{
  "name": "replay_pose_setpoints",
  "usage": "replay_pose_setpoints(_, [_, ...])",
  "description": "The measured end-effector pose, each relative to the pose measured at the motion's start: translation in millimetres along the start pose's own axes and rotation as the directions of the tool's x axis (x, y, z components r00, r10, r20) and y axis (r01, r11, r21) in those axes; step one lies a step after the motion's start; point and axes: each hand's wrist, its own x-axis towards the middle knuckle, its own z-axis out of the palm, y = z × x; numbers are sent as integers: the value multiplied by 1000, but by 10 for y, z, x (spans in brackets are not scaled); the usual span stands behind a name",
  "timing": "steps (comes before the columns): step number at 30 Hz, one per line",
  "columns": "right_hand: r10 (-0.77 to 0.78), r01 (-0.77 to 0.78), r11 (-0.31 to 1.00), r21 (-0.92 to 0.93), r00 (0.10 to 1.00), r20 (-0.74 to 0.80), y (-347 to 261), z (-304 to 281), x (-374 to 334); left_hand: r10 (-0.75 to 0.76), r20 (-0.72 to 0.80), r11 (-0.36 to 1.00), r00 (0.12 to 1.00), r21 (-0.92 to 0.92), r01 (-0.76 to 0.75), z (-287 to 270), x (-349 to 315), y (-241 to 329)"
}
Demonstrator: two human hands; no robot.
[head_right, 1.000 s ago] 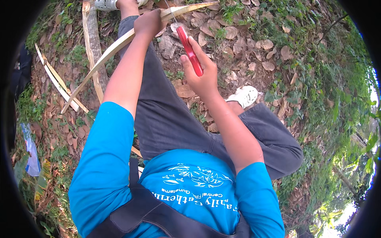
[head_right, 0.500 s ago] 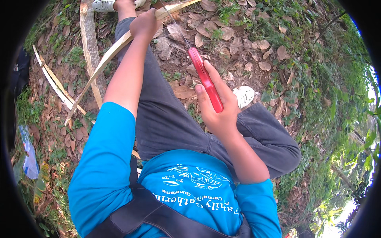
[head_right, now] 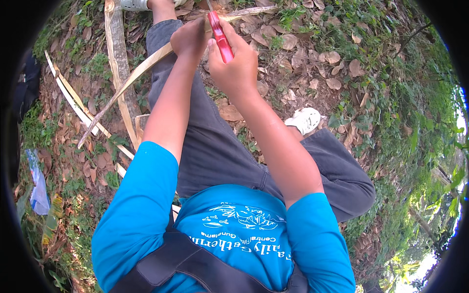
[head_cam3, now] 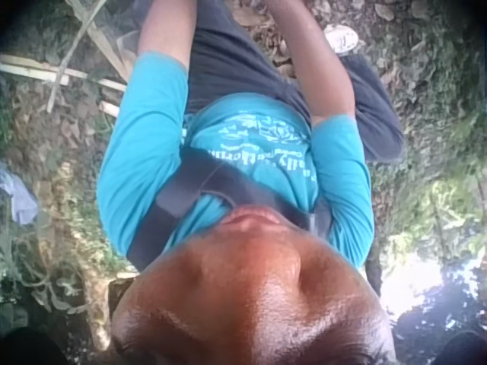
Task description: The person sits on the ground and uses a red knife to shave and shape a long, thin piece of wood. They repeatedly scrape the surface to smooth it and occasionally inspect the wood by holding it up.
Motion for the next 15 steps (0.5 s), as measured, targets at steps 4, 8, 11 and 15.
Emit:
replay_pose_setpoints(4, [1, -2, 1000, 22, 999, 36, 188, -14, -156, -41, 9, 998, 999, 50, 41, 65, 158, -45])
replay_pose_setpoints(8, [-17, 19, 999, -25, 997, 71, 419, -120, -258, -38, 217, 999, 976, 23, 34, -49, 328, -20])
replay_pose_setpoints(11, [63, -58, 996, -61, 993, 101, 363, -226, -377, -36, 329, 999, 944, -7, 41, -63, 476, -89])
replay_pose_setpoints(15, [184, -180, 983, -44, 976, 119, -35, -534, -715, -28, 399, 999, 917, -29, 43, 65, 700, -309])
